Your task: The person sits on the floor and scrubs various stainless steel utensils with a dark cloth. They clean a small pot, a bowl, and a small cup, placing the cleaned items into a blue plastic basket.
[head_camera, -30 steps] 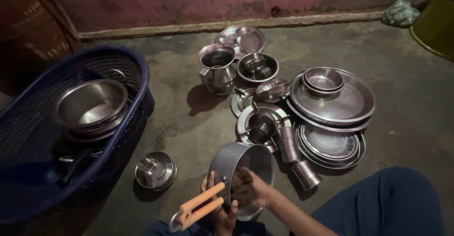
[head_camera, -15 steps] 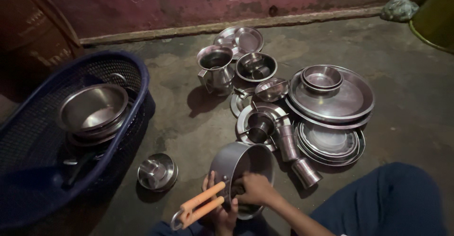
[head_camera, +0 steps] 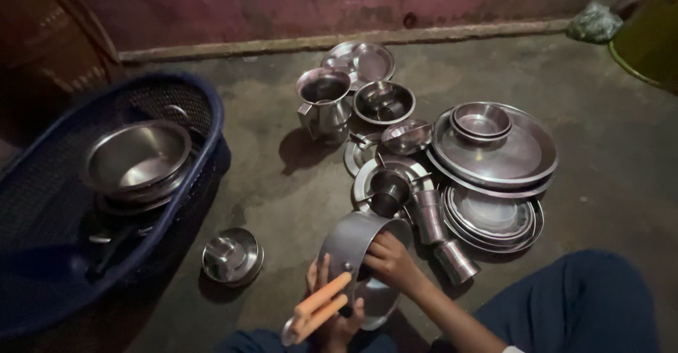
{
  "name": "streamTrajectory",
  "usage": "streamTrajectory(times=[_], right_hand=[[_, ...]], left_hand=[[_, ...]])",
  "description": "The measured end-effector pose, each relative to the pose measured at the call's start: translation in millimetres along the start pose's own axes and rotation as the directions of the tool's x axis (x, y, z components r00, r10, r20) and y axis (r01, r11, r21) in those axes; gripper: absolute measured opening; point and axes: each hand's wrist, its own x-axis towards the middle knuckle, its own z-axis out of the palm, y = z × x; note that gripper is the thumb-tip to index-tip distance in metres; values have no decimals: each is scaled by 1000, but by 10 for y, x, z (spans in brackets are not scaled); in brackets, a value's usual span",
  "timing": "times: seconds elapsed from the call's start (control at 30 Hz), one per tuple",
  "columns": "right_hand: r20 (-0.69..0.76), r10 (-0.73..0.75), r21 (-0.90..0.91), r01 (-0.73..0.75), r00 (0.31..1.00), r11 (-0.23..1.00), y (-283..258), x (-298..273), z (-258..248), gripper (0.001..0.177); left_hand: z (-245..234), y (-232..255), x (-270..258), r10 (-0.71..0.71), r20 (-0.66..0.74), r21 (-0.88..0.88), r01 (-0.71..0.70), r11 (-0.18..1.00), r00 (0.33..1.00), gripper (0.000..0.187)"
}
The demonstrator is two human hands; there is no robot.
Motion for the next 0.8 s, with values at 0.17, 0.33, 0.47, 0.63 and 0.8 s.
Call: streamTrajectory(times=[0.17, 0.33, 0.47, 0.63, 0.8], right_hand=[[179, 404, 0, -411, 897, 912, 149, -317, 277, 30], [177, 628, -93, -622, 758, 777, 11, -269, 364, 43], [73, 651, -73, -647, 755, 759, -145, -196, 363, 61], [193, 796, -141, -786, 574, 602, -170, -282, 385, 56], [310, 832, -130, -846, 461, 517, -174, -520, 571, 49]], left_hand=[[22, 77, 23, -59, 25, -51, 61, 997, 998, 76], [33, 128, 68, -87, -62, -79, 82, 994, 994, 88], [32, 119, 70, -119, -84, -87, 112, 990, 989, 95], [28, 131, 41, -106, -91, -68, 100, 993, 990, 93], [19, 160, 45, -133, -112, -70, 125, 990, 985, 91]])
